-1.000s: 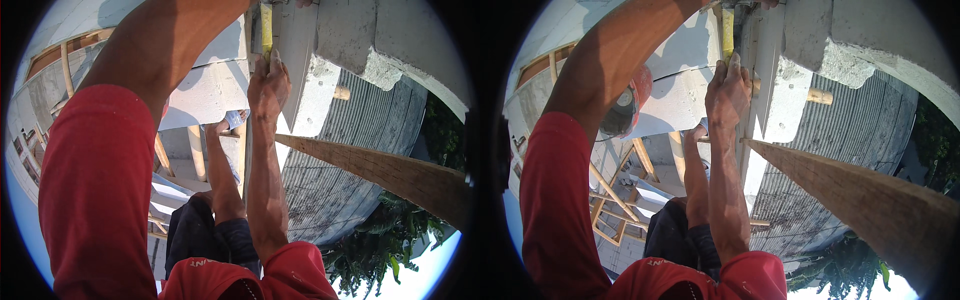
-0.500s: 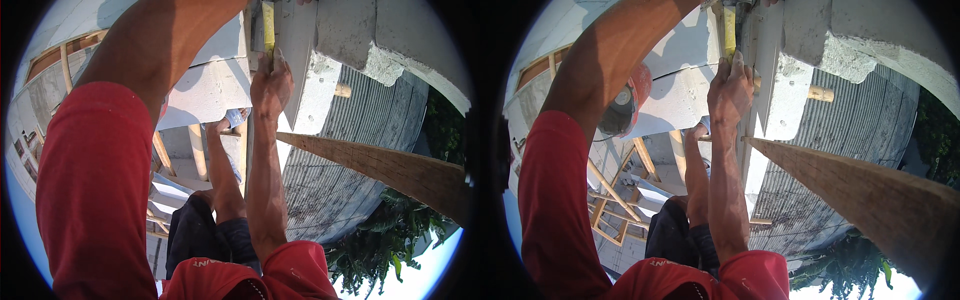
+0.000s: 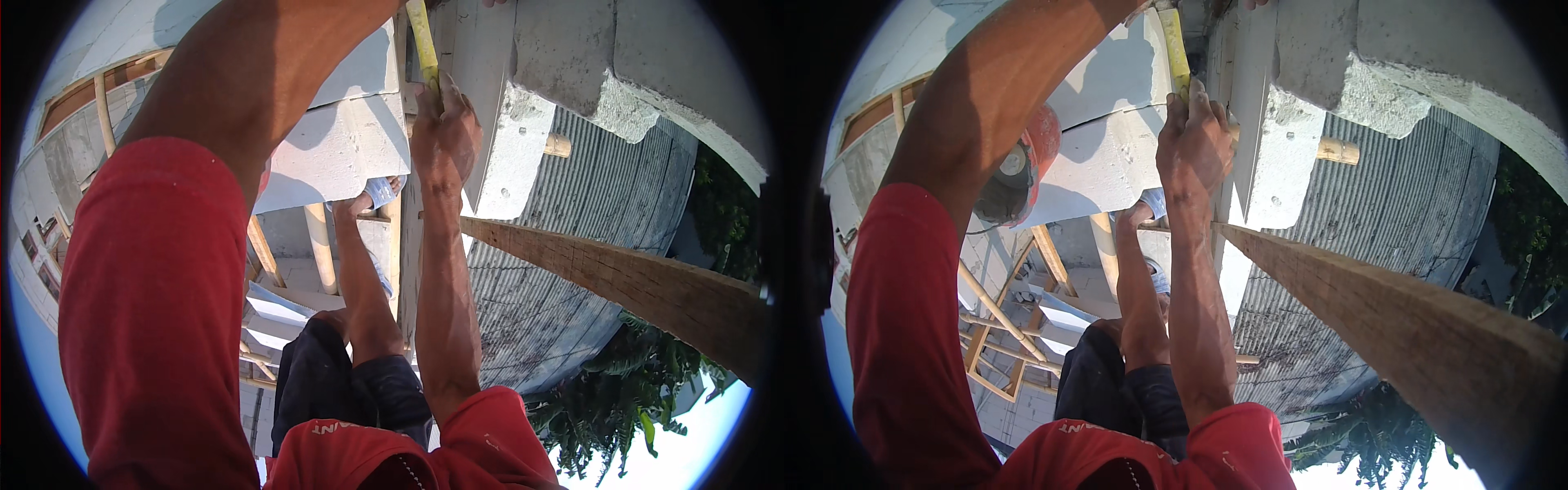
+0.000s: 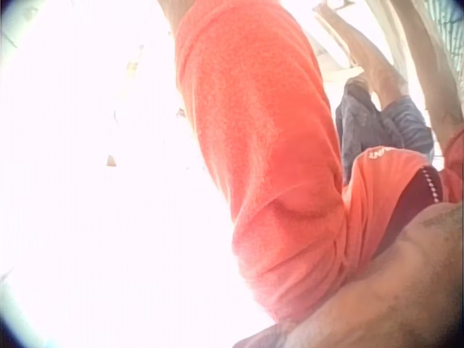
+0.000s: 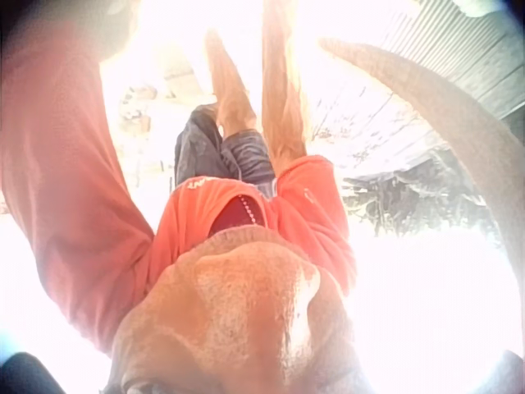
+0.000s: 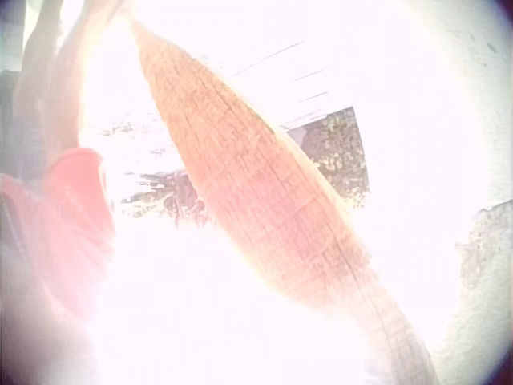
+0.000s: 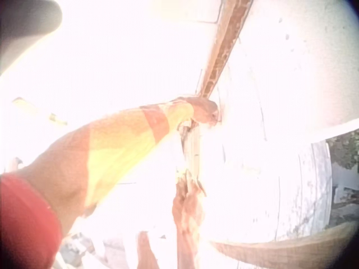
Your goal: The person uses a hammer to tap a wooden wedge into a gap between blocks, picks up a bucket of mortar, and uses a trowel to apply mortar to the top of a wall before placing a lightweight concrete block.
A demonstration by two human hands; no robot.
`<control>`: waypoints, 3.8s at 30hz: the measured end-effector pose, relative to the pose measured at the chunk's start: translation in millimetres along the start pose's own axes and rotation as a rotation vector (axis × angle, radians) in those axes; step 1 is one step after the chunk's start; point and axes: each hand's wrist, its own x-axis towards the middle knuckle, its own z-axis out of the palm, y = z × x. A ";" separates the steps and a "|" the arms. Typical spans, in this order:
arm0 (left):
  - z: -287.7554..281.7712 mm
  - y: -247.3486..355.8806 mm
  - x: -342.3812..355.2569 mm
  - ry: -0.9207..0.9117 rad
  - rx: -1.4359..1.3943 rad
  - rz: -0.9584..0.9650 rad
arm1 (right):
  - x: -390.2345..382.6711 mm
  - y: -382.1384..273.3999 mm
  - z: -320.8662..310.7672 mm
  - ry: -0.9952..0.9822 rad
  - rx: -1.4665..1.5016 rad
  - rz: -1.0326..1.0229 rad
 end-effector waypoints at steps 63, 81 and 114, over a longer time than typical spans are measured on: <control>-1.6 0.8 10.7 0.058 -0.047 0.044 | -11.7 15.5 11.4 0.168 -0.050 0.107; 10.6 5.6 -231.7 0.745 -0.488 -0.407 | -49.4 -0.5 127.9 -0.172 0.046 -0.091; 310.9 347.4 -735.2 -0.083 -0.948 -0.868 | -532.1 302.3 -136.2 -0.373 -0.152 0.460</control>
